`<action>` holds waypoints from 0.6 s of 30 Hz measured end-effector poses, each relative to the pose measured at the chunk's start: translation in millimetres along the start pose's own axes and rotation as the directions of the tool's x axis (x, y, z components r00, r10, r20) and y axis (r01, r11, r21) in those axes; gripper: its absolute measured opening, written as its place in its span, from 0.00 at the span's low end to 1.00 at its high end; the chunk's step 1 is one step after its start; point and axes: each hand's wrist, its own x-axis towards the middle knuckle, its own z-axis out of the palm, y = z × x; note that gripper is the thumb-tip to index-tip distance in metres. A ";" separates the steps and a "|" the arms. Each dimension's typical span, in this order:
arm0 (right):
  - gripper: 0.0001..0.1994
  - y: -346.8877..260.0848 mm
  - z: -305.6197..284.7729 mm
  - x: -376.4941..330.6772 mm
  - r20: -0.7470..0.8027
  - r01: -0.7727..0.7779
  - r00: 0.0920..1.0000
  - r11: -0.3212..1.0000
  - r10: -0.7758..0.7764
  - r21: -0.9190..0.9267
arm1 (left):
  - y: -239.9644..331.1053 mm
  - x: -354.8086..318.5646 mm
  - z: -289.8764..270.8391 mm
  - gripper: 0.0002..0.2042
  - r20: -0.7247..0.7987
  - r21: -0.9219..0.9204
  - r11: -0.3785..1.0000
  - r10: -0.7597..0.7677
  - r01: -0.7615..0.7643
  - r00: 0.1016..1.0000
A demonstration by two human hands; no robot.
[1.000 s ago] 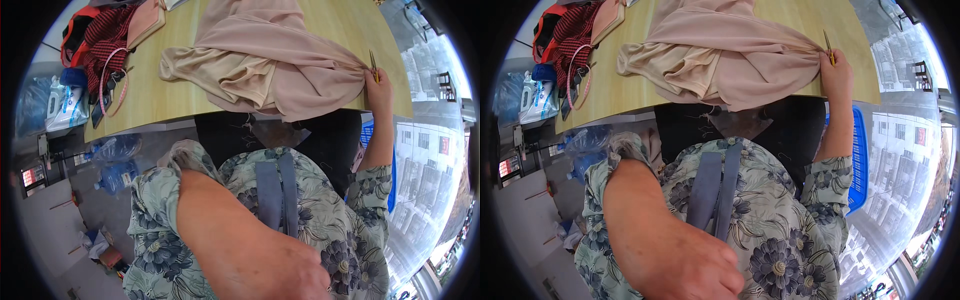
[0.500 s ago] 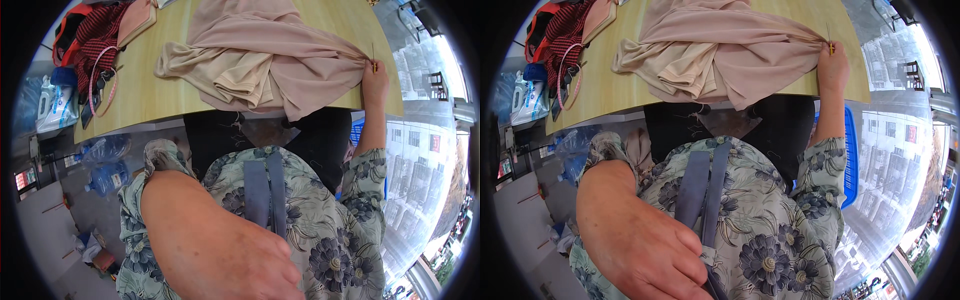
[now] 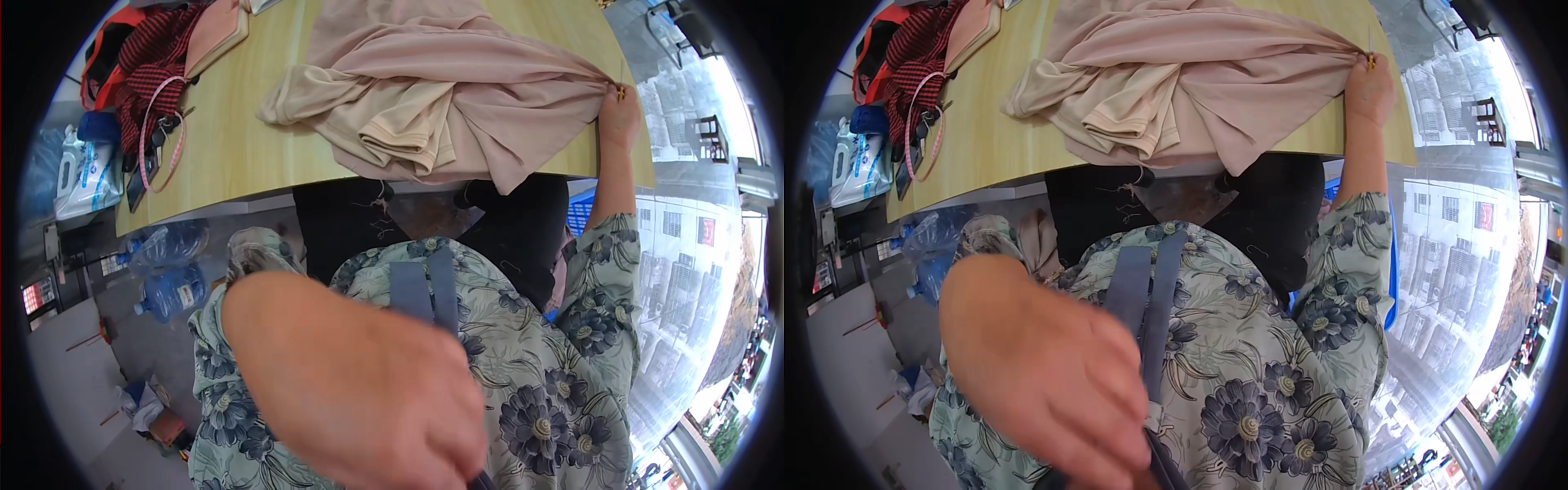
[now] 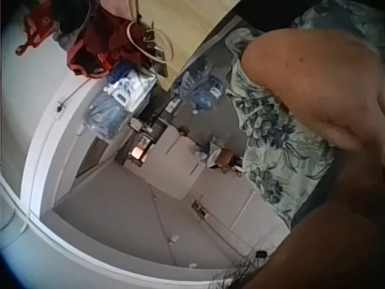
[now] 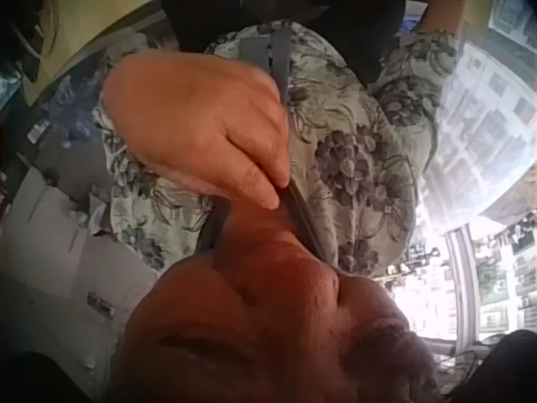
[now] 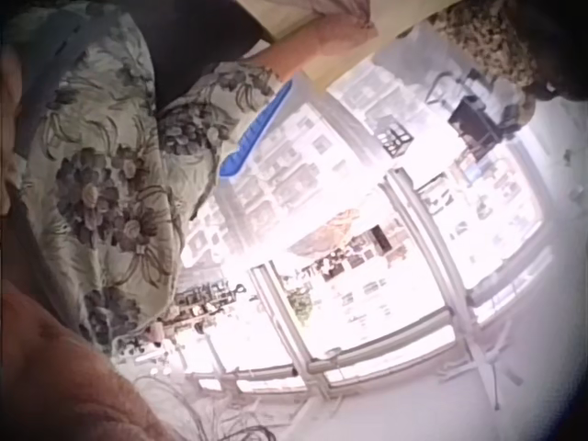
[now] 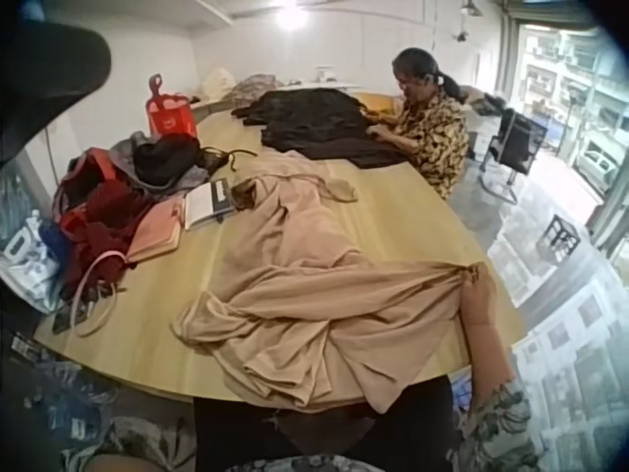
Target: The person takes a garment out of a basket and trims loose threads and tags along its neckline, seams, and lining with thread snips before smoothing the garment on the table.
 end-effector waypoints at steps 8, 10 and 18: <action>0.13 -7.8 9.4 12.4 0.098 -0.032 0.994 0.996 0.041 -0.085 | -102.8 -54.8 -17.2 0.23 -0.647 0.732 0.063 -0.249 0.679 0.721; 0.13 -6.2 3.8 14.9 0.092 -0.042 0.994 0.993 0.053 -0.114 | -116.8 -73.7 -21.9 0.28 -0.769 0.628 -0.043 -0.184 0.777 0.612; 0.13 -1.4 6.2 10.8 0.088 -0.009 0.996 0.993 0.019 -0.118 | -107.1 -101.0 -30.3 0.31 -0.754 0.630 0.021 -0.226 0.777 0.617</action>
